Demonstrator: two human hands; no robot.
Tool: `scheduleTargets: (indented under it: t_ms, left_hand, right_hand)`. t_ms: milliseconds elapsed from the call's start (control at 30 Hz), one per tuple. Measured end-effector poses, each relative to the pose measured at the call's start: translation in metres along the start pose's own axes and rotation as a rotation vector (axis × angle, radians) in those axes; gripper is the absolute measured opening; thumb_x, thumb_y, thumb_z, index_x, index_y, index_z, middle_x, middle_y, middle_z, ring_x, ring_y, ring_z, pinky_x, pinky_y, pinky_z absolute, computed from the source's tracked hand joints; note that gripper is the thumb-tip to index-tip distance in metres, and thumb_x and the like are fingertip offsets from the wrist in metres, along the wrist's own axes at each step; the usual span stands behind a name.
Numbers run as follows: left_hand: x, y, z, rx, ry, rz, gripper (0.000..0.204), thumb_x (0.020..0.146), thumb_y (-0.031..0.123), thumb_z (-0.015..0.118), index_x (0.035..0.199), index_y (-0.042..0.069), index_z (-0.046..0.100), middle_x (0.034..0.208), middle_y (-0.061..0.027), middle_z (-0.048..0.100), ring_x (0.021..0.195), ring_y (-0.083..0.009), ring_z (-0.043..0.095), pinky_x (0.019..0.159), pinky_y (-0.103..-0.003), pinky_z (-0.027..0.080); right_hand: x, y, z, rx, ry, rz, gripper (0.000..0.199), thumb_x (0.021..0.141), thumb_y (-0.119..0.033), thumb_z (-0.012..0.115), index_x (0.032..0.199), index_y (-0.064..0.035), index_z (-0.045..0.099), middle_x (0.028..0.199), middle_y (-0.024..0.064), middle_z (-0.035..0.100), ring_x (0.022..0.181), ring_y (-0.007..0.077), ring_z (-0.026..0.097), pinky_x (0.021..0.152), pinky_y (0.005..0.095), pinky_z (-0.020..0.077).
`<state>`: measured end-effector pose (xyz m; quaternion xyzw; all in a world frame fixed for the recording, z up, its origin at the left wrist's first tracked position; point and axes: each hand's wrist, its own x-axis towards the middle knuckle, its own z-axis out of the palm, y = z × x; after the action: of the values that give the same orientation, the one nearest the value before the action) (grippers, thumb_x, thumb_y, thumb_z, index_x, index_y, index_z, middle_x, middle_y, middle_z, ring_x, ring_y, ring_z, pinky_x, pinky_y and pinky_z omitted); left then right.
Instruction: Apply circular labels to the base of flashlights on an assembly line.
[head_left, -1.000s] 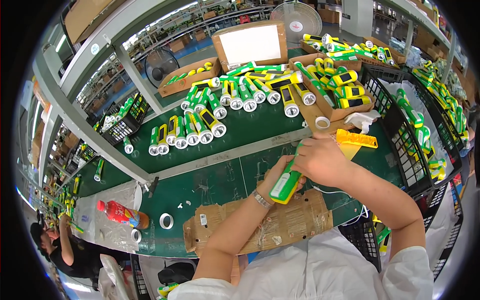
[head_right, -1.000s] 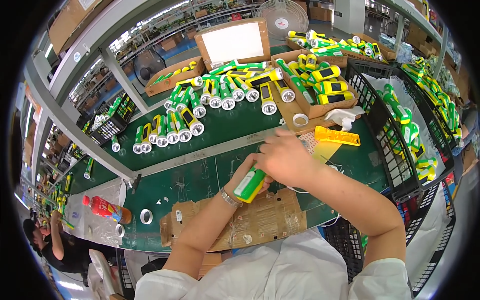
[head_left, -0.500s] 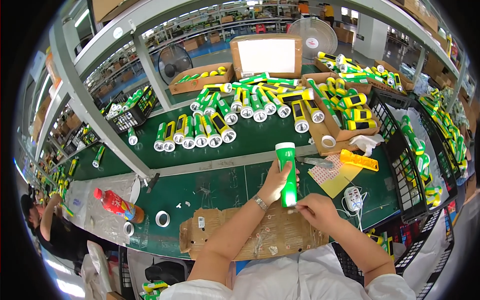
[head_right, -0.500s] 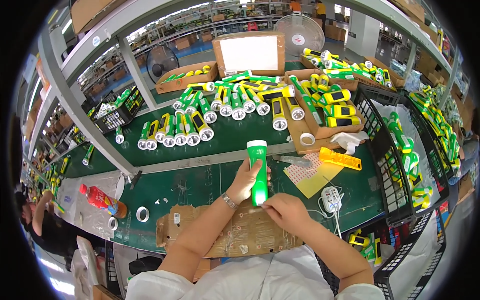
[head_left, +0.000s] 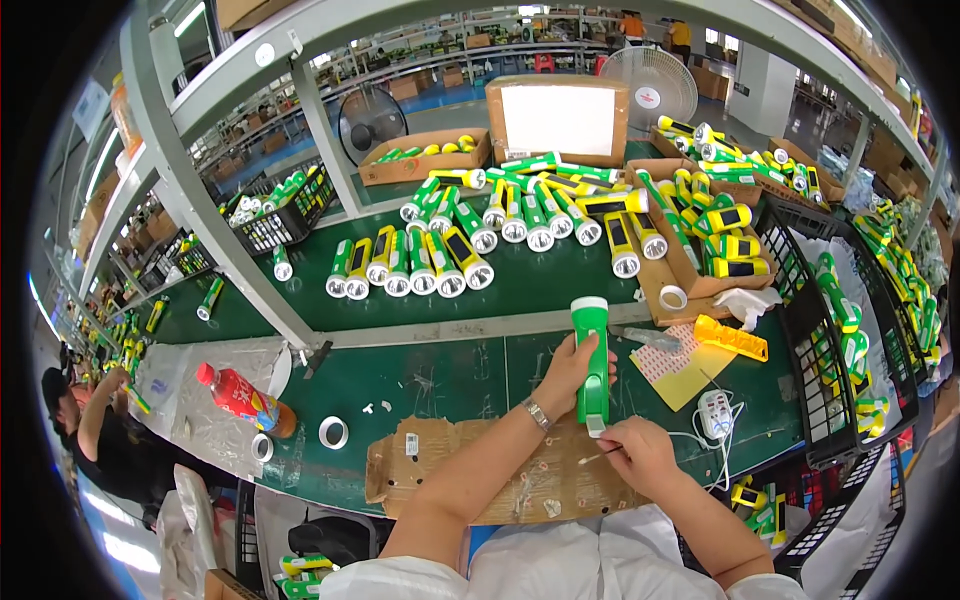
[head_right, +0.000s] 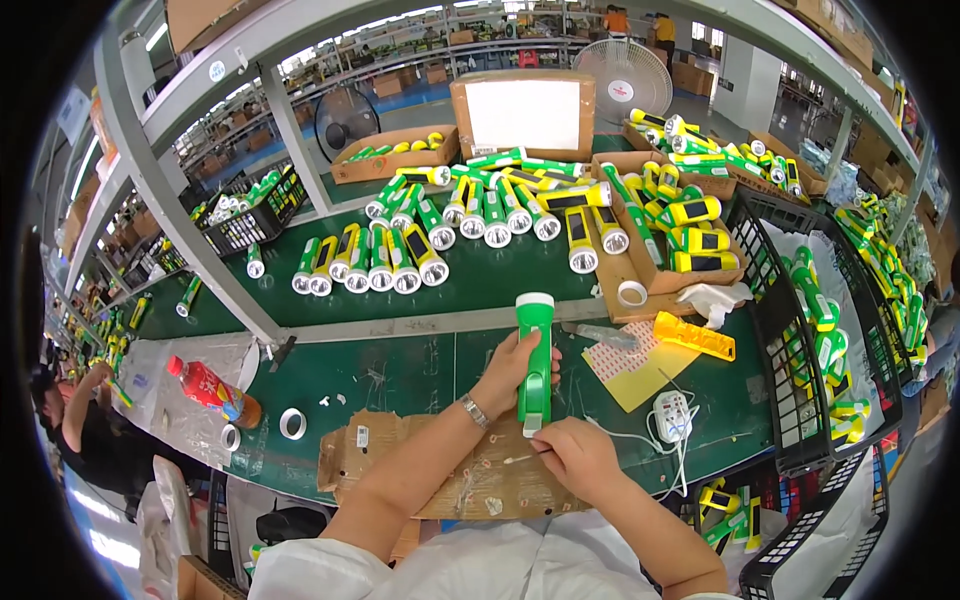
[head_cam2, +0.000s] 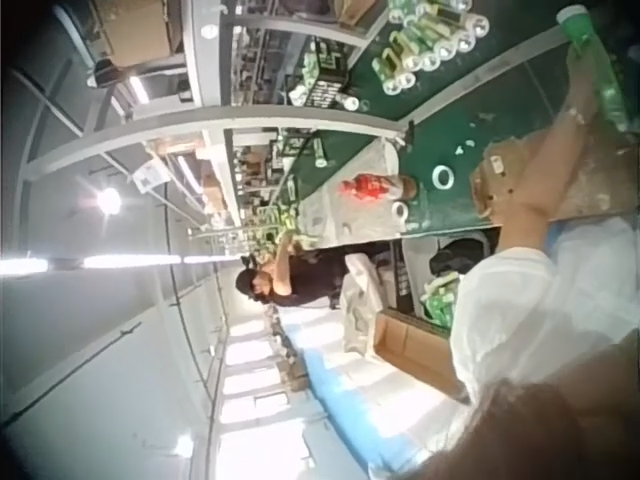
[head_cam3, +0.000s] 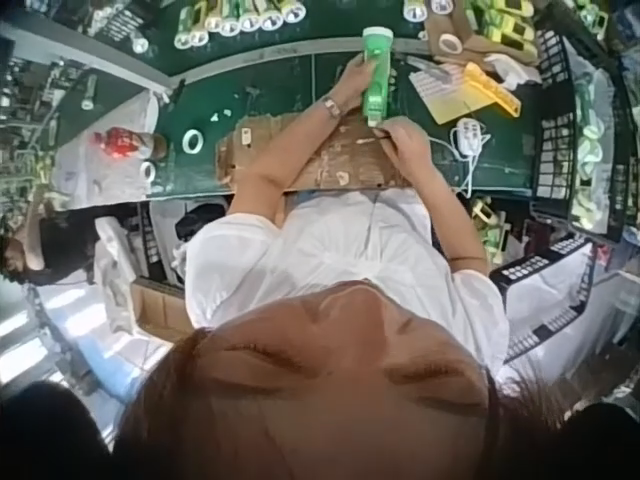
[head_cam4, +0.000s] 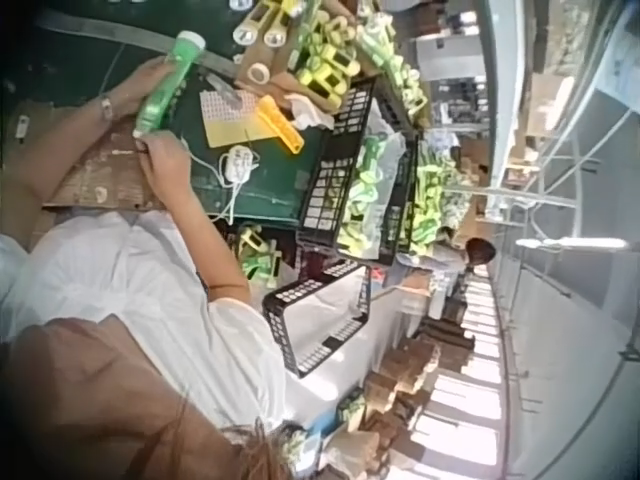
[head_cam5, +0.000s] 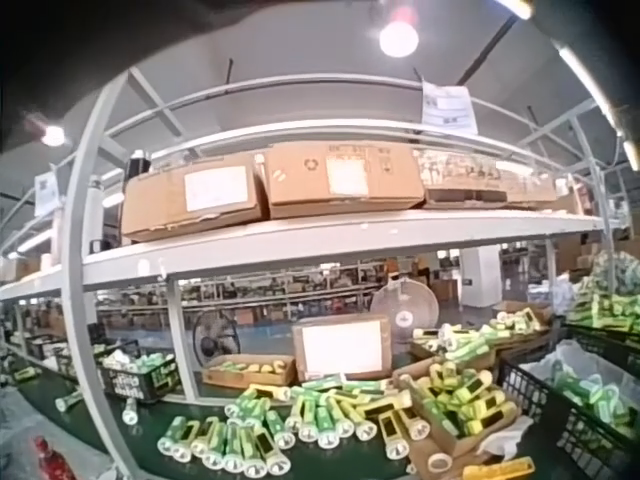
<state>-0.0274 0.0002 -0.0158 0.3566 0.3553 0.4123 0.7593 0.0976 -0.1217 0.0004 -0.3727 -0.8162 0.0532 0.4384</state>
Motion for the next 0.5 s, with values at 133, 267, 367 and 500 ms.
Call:
scheduleTargets:
  t_ms: [133, 267, 367, 500]
  left_hand:
    - [-0.002, -0.001, -0.004, 0.023, 0.027, -0.034, 0.032, 0.090, 0.035, 0.048, 0.101, 0.006, 0.046, 0.084, -0.0103, 0.058, 0.071, -0.0170, 0.057, 0.062, -0.034, 0.053]
    - [0.000, -0.002, -0.008, -0.024, -0.010, -0.060, 0.032, 0.090, 0.035, 0.048, 0.102, 0.005, 0.046, 0.085, -0.0098, 0.058, 0.071, -0.0166, 0.057, 0.062, -0.034, 0.053]
    - [0.001, -0.001, -0.010, -0.014, -0.021, -0.045, 0.031, 0.090, 0.034, 0.049, 0.102, 0.005, 0.046, 0.086, -0.0095, 0.057, 0.071, -0.0167, 0.058, 0.062, -0.034, 0.053]
    - [-0.006, 0.002, 0.002, -0.014, -0.089, 0.016, 0.030, 0.090, 0.032, 0.049, 0.103, 0.005, 0.045, 0.087, -0.0095, 0.058, 0.071, -0.0174, 0.058, 0.062, -0.033, 0.052]
  right_hand:
    - [0.004, -0.004, 0.008, 0.029, 0.051, 0.031, 0.024, 0.067, -0.003, 0.068, 0.083, -0.0074, 0.051, 0.069, 0.0071, 0.057, 0.059, 0.0244, 0.057, 0.047, 0.0331, 0.0440]
    - [0.000, -0.002, 0.016, 0.031, -0.001, 0.070, 0.023, 0.067, -0.003, 0.068, 0.082, -0.0071, 0.051, 0.071, 0.0081, 0.058, 0.061, 0.0215, 0.059, 0.047, 0.0324, 0.0436]
    - [-0.002, -0.006, 0.022, 0.228, 0.079, 0.245, 0.022, 0.071, -0.004, 0.068, 0.084, -0.0068, 0.050, 0.068, 0.0053, 0.055, 0.057, 0.0144, 0.056, 0.047, 0.0282, 0.0424]
    - [-0.004, 0.001, 0.025, 0.448, 0.287, 0.773, 0.029, 0.075, -0.007, 0.068, 0.090, -0.0038, 0.044, 0.068, 0.0010, 0.046, 0.051, 0.0056, 0.040, 0.048, 0.0186, 0.0349]
